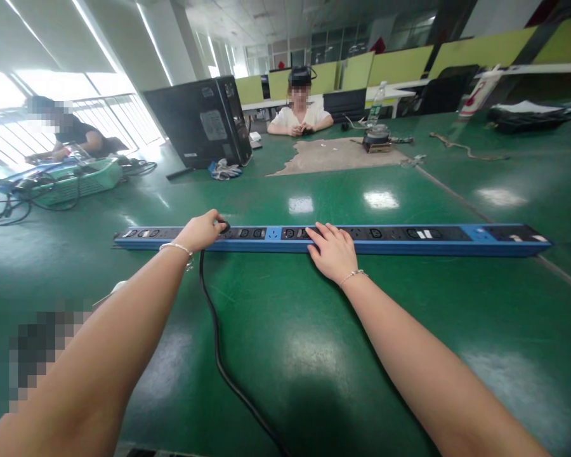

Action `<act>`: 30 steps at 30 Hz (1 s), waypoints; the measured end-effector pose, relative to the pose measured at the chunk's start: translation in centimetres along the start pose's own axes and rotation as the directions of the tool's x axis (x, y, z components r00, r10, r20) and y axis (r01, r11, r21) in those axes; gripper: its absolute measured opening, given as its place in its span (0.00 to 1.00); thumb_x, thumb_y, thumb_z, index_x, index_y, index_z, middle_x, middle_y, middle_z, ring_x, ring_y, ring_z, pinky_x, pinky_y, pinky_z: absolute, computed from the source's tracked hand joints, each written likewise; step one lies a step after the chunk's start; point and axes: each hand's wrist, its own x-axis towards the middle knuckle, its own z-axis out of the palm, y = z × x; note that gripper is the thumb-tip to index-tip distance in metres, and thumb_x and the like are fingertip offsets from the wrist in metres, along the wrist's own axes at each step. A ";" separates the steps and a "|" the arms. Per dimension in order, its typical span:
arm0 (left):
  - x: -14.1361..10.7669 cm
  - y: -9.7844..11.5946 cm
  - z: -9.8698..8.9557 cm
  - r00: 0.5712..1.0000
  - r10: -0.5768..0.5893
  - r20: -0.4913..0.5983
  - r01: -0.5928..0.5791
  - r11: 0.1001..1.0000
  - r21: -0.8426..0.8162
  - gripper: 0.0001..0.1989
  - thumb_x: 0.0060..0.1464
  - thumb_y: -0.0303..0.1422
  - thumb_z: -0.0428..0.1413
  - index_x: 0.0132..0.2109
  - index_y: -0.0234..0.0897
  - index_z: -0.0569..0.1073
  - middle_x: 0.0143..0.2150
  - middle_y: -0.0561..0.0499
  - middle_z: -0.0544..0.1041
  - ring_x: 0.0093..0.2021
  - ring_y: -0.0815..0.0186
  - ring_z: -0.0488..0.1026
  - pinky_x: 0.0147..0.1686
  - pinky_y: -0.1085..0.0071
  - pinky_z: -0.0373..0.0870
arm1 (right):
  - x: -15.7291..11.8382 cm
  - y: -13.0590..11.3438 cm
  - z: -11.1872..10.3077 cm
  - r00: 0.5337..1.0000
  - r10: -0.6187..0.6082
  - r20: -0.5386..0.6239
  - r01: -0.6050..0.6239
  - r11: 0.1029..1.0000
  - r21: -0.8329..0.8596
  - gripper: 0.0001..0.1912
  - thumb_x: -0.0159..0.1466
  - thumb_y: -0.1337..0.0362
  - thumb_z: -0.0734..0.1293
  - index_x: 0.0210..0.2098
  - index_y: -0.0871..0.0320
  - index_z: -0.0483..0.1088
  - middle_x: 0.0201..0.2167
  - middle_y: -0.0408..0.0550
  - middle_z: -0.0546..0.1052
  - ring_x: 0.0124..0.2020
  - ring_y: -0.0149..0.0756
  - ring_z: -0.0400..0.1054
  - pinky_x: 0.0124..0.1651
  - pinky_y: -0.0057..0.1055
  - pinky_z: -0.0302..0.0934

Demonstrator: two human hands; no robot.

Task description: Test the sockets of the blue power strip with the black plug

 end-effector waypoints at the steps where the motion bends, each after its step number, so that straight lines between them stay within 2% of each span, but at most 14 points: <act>1: 0.2 0.1 0.2 1.000 0.001 0.010 -0.001 1.000 -0.005 0.17 0.55 0.40 0.47 0.48 0.39 0.70 0.32 0.49 0.78 0.34 0.62 0.75 0.38 0.70 0.67 | 0.0 0.0 0.0 1.000 -0.002 -0.003 0.002 1.000 -0.002 0.21 0.65 0.58 0.59 0.57 0.48 0.66 0.60 0.46 0.65 0.61 0.43 0.54 0.61 0.44 0.46; 6: 1.1 0.5 0.5 0.999 -0.004 0.039 0.004 1.000 0.015 0.16 0.55 0.40 0.48 0.46 0.39 0.71 0.29 0.48 0.78 0.31 0.61 0.75 0.36 0.69 0.67 | 0.0 0.0 0.1 1.000 -0.001 -0.011 0.001 1.000 -0.006 0.21 0.65 0.58 0.59 0.57 0.48 0.66 0.60 0.46 0.65 0.61 0.43 0.55 0.61 0.44 0.46; 12: 1.2 0.9 1.0 1.000 0.016 0.024 -0.018 0.995 0.093 0.16 0.53 0.41 0.48 0.45 0.39 0.71 0.37 0.44 0.79 0.41 0.56 0.76 0.39 0.66 0.67 | 0.0 -0.1 0.0 1.000 0.005 -0.004 -0.005 1.000 -0.010 0.21 0.65 0.58 0.59 0.57 0.48 0.66 0.60 0.45 0.65 0.61 0.42 0.55 0.61 0.44 0.46; 16: 0.4 0.9 1.7 0.998 -0.045 -0.032 0.046 0.998 0.036 0.17 0.54 0.43 0.46 0.46 0.40 0.69 0.42 0.41 0.78 0.44 0.53 0.75 0.40 0.63 0.68 | 0.0 -0.1 0.1 1.000 0.007 -0.017 -0.007 1.000 -0.014 0.21 0.64 0.58 0.59 0.56 0.48 0.67 0.60 0.45 0.66 0.61 0.42 0.55 0.60 0.44 0.46; 23: -1.1 2.0 2.6 0.985 -0.143 -0.097 0.141 0.990 -0.031 0.17 0.56 0.43 0.44 0.47 0.42 0.67 0.42 0.40 0.78 0.44 0.50 0.75 0.40 0.58 0.69 | 0.1 -0.3 0.2 0.999 0.021 -0.032 -0.022 1.000 -0.019 0.21 0.64 0.58 0.59 0.55 0.48 0.68 0.59 0.46 0.66 0.60 0.43 0.56 0.60 0.45 0.46; 30: -1.6 2.3 2.9 0.980 -0.158 -0.124 0.146 0.984 -0.100 0.15 0.56 0.41 0.44 0.48 0.42 0.67 0.41 0.41 0.78 0.44 0.52 0.75 0.41 0.60 0.68 | 0.1 -0.1 0.2 0.999 0.002 -0.033 -0.004 0.999 -0.040 0.21 0.64 0.58 0.59 0.55 0.48 0.67 0.59 0.46 0.67 0.60 0.43 0.56 0.59 0.45 0.48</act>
